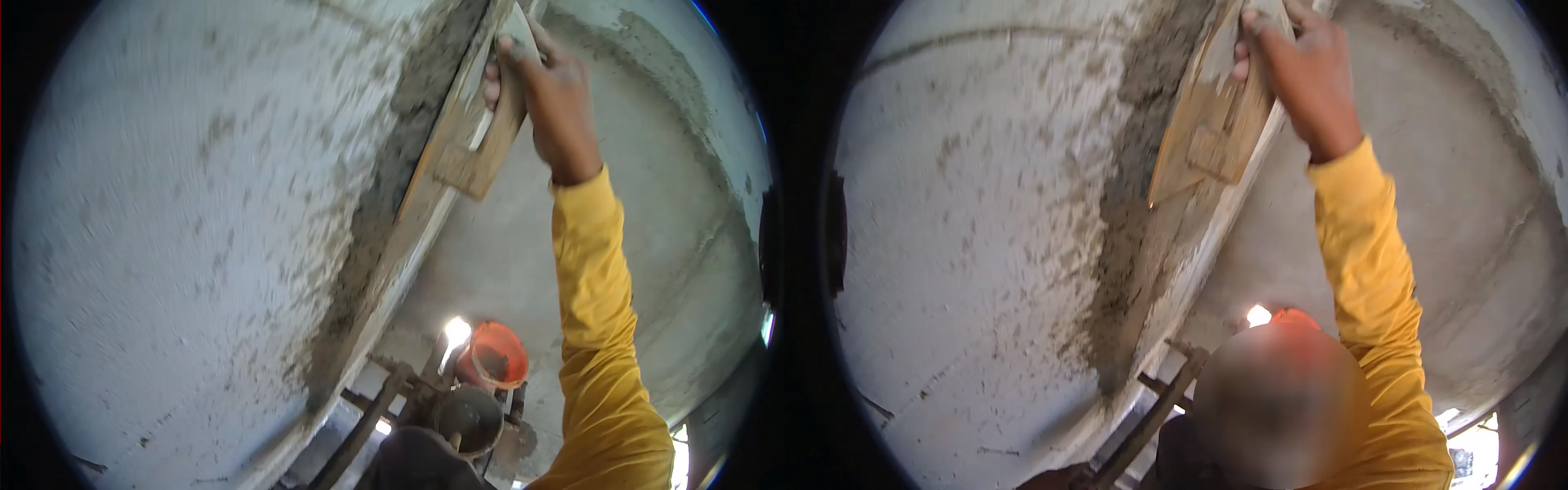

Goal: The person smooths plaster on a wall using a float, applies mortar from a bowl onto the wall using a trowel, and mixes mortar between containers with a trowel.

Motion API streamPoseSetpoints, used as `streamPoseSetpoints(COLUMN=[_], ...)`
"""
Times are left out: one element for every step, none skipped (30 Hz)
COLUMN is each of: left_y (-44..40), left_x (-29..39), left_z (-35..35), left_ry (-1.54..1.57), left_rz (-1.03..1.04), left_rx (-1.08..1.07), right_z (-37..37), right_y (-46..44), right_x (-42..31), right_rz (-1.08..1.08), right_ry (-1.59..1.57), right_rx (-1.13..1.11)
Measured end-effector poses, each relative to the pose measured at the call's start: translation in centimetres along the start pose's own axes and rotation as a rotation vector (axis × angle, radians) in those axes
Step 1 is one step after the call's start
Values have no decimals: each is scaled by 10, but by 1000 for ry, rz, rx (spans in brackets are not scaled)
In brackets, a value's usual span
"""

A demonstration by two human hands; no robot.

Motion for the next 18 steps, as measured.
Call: streamPoseSetpoints(left_y=[5,7,10,15,18,16,16,19,19,21,22,23,25,27,27,29,30,33], left_x=[0,0,2,8,23,43,56,50,44,41,40,40,42,43,44,44,45,42], left_z=[-1,1,1,-4,-17,-36,-44,-33,-28,-23,-23,-23,-22,-21,-21,-21,-20,-16], left_ry=[3,-8,-20,77,45,-21,-87,129,55,23,-13,40,94,147,155,161,167,183], left_rz=[-14,21,55,87,-71,-39,-9,-178,-119,-109,-96,-122,-147,-175,-196,-217,-236,-301], left_rx=[22,66,111,157,27,46,60,32,50,63,76,79,77,79,84,84,84,60], right_z=[9,17,27,40,54,67,81,94,108,121,135,147,156,164,175,187,199,211], right_y=[23,46,71,98,125,152,180,212,243,271,299,320,342,365,389,415,443,471], right_x=[15,28,40,51,63,75,87,101,118,129,140,144,149,158,171,183,194,205], right_rz=[-17,-41,1,42,86,127,173,223,243,274,306,328,354,352,342,335,390,441], right_ry=[29,56,52,47,40,12,-17,-44,-33,-55,-77,-87,-95,-10,69,149,109,68], right_rx=[-22,-43,-39,-39,-43,-37,-29,-16,-28,-36,-44,-65,-87,-123,-157,-189,-218,-245])
Point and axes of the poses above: each hand's wrist, its own y-axis away from the middle knuckle, its own z-axis out of the palm, x = y × z, the point moved 3 cm from there along -y, towards the middle knuckle, and after that the axes turned 2 degrees about z, right-handed, at the moved point
